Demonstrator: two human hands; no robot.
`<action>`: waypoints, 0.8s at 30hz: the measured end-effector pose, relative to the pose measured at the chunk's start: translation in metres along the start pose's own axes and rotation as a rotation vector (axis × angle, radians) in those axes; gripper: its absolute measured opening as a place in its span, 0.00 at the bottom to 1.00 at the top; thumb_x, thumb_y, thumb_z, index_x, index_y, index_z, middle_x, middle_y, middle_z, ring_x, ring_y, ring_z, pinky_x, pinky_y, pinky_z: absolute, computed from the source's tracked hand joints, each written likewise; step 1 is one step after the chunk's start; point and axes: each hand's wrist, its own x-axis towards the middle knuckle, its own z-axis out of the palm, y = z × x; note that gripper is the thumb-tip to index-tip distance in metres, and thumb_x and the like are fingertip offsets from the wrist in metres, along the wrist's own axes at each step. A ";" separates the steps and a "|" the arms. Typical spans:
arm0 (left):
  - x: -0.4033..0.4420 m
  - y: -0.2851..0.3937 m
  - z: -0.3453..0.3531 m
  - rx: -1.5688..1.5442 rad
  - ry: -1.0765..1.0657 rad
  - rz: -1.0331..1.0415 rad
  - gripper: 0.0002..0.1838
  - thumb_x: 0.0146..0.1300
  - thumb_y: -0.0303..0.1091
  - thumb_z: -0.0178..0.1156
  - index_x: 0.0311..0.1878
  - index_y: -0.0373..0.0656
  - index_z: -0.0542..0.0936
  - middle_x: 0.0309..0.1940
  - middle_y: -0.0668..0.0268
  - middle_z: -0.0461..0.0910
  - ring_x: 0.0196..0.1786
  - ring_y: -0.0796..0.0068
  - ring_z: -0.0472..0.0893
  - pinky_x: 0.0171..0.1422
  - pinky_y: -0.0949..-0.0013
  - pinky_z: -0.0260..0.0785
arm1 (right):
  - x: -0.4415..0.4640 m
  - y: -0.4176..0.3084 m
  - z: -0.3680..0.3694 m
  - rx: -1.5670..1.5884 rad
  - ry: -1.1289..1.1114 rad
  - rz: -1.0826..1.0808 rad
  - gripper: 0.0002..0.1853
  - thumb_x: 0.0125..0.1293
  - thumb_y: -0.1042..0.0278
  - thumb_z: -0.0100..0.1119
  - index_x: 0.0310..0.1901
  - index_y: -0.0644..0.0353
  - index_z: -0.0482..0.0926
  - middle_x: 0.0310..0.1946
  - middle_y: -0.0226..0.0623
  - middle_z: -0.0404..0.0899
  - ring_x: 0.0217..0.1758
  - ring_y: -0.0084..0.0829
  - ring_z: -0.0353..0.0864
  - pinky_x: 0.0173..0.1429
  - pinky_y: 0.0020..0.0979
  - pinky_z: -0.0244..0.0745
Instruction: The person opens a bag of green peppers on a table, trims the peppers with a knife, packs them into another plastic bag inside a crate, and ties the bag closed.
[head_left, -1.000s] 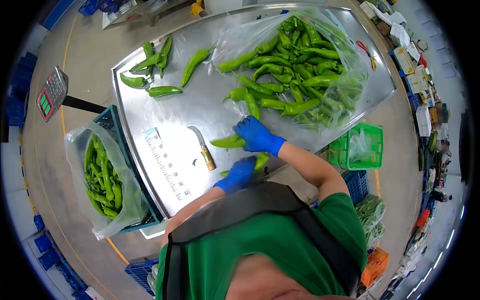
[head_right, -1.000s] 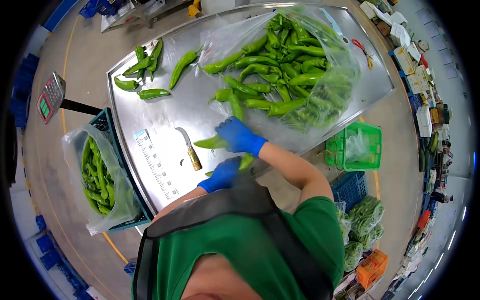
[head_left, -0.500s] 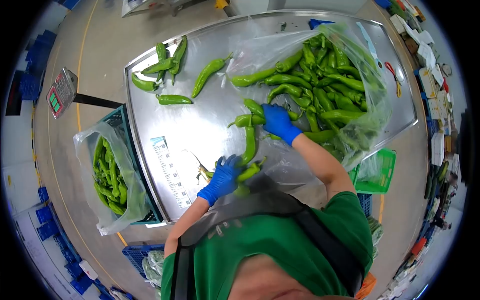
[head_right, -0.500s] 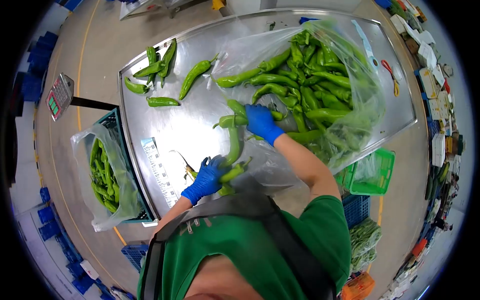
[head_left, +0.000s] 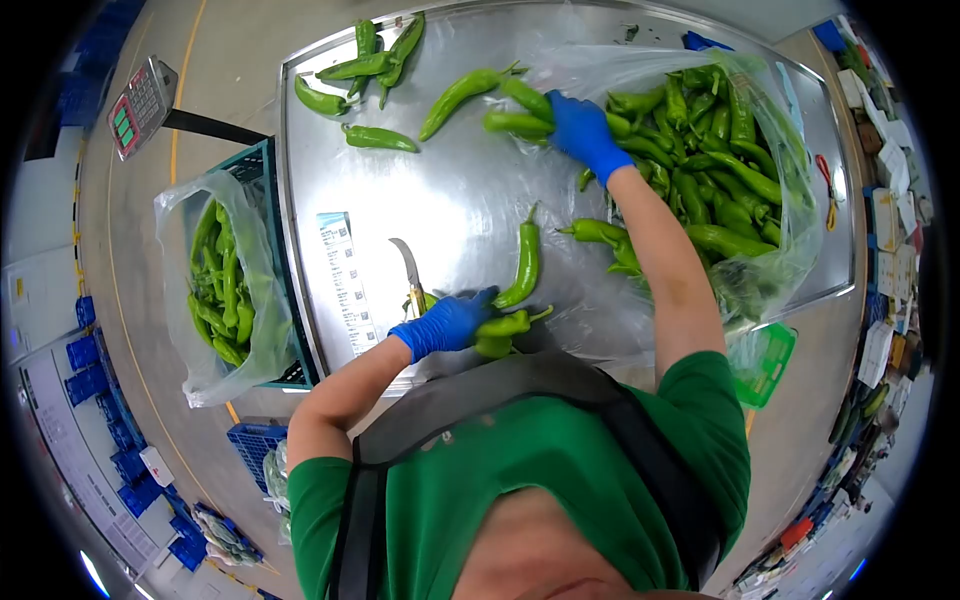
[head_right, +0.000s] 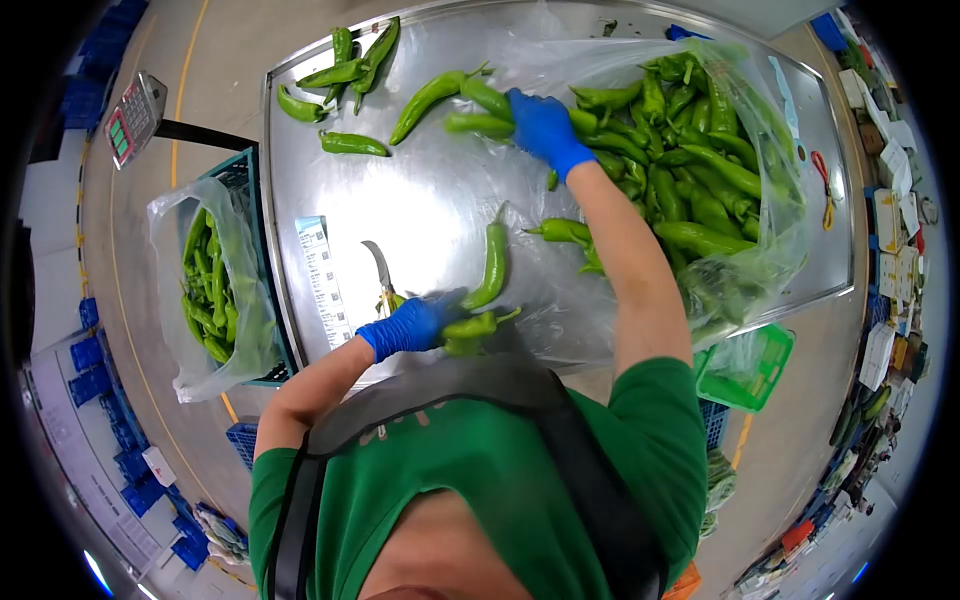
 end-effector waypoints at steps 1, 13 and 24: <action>-0.003 0.005 0.000 0.072 0.039 0.031 0.35 0.43 0.34 0.65 0.59 0.47 0.68 0.63 0.43 0.56 0.53 0.48 0.72 0.51 0.55 0.71 | -0.013 -0.020 -0.021 0.060 0.072 0.075 0.26 0.45 0.63 0.64 0.47 0.58 0.69 0.32 0.48 0.79 0.36 0.47 0.80 0.39 0.43 0.73; -0.040 0.056 -0.011 -0.231 -0.026 -0.388 0.44 0.48 0.40 0.64 0.66 0.39 0.54 0.65 0.36 0.48 0.41 0.43 0.78 0.48 0.52 0.71 | -0.115 -0.017 -0.048 1.189 0.020 0.488 0.30 0.38 0.72 0.71 0.48 0.64 0.74 0.39 0.37 0.79 0.39 0.28 0.77 0.45 0.29 0.72; -0.070 0.039 -0.034 -1.782 0.752 -0.190 0.40 0.43 0.28 0.65 0.63 0.38 0.62 0.52 0.60 0.72 0.41 0.68 0.77 0.49 0.67 0.71 | -0.052 -0.097 0.084 0.239 0.032 0.429 0.30 0.38 0.65 0.69 0.49 0.61 0.73 0.42 0.46 0.76 0.45 0.45 0.78 0.49 0.38 0.74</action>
